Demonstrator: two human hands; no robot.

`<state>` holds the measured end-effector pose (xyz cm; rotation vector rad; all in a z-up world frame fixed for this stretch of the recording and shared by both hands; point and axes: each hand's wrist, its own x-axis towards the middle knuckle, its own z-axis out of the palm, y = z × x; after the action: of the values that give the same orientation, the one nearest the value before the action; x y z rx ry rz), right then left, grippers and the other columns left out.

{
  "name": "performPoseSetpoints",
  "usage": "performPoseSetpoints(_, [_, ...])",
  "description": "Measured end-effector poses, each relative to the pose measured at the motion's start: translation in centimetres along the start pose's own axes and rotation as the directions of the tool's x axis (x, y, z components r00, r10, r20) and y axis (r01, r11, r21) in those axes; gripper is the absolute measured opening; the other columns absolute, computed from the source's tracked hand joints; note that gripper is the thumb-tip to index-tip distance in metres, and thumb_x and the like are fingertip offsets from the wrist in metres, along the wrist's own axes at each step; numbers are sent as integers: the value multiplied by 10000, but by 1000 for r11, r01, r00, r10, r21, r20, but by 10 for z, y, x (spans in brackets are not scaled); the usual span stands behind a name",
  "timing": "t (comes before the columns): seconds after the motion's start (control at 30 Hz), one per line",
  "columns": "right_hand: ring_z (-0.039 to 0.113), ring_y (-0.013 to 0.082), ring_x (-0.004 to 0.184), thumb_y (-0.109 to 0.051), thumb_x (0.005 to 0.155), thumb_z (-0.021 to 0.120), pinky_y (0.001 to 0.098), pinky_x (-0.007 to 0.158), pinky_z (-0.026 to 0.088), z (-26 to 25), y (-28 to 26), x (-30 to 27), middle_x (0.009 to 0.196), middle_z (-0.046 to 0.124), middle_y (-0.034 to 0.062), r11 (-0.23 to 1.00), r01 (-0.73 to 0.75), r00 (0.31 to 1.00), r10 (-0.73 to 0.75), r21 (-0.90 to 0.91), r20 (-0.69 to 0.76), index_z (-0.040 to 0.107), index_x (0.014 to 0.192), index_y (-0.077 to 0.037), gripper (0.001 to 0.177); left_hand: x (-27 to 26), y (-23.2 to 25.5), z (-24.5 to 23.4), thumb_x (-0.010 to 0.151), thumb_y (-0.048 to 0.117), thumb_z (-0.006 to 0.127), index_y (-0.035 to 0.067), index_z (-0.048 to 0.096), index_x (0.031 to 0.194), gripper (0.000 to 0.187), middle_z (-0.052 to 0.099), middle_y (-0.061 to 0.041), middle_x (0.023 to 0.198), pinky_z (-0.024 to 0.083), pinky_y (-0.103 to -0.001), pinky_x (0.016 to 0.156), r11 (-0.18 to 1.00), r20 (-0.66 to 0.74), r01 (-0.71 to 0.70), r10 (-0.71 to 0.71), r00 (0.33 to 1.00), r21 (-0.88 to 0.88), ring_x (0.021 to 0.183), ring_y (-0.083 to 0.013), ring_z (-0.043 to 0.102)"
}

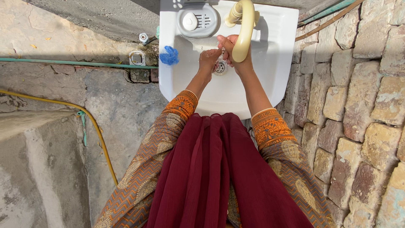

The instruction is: The person washes their hands at an outdoor sink using soap from a dish and rinsing under a faucet.

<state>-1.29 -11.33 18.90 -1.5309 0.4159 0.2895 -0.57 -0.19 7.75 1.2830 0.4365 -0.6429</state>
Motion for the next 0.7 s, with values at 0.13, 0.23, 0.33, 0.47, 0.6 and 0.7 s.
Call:
performPoseSetpoints(0.13, [368,94,431,-438,979,697,288,377,360,22,20,31,508,334,-56,998,48,882,-62,-43,-467,319,572,-123,638,-28,44,-3,1003,481,685,97,802,742,479,436,34,504,327,-318,550,922,-126,31,19,992,387,500,-118,429])
performPoseSetpoints(0.23, [368,106,462,-410,1033,584,277,435,298,11,44,50,524,390,-17,986,115,915,-57,123,-398,492,607,-59,559,-29,62,-14,812,310,799,158,774,949,206,600,-7,708,461,-365,651,617,-195,-294,600,776,730,732,-193,584])
performPoseSetpoints(0.33, [609,147,725,-328,1009,595,310,633,548,-2,68,68,824,648,69,921,47,982,28,386,-188,687,984,10,351,-5,82,-42,717,172,831,92,625,1236,564,589,-89,1090,450,-444,835,362,-90,-423,837,540,830,1012,-284,538])
performPoseSetpoints(0.47, [685,325,1169,-237,961,623,403,1011,606,-8,82,70,1286,625,223,888,31,997,8,459,-82,538,1323,110,509,44,96,-74,703,57,792,68,559,1274,616,579,-114,1211,431,-483,896,241,-11,-433,883,469,868,1096,-336,521])
performPoseSetpoints(0.6, [494,397,1437,-255,1021,615,450,1235,428,-8,66,47,1548,423,324,800,118,990,-143,588,-4,370,1489,142,661,100,100,-91,791,81,824,86,639,1128,385,683,-138,1047,494,-503,850,105,193,-450,801,567,887,1019,-387,620])
performPoseSetpoints(0.7, [444,379,1488,-260,1045,621,441,1273,386,-4,59,35,1589,384,314,775,158,978,-209,613,12,347,1512,138,671,127,99,-93,848,115,812,67,666,1025,235,717,-162,923,537,-499,774,100,223,-436,745,629,894,897,-397,675])
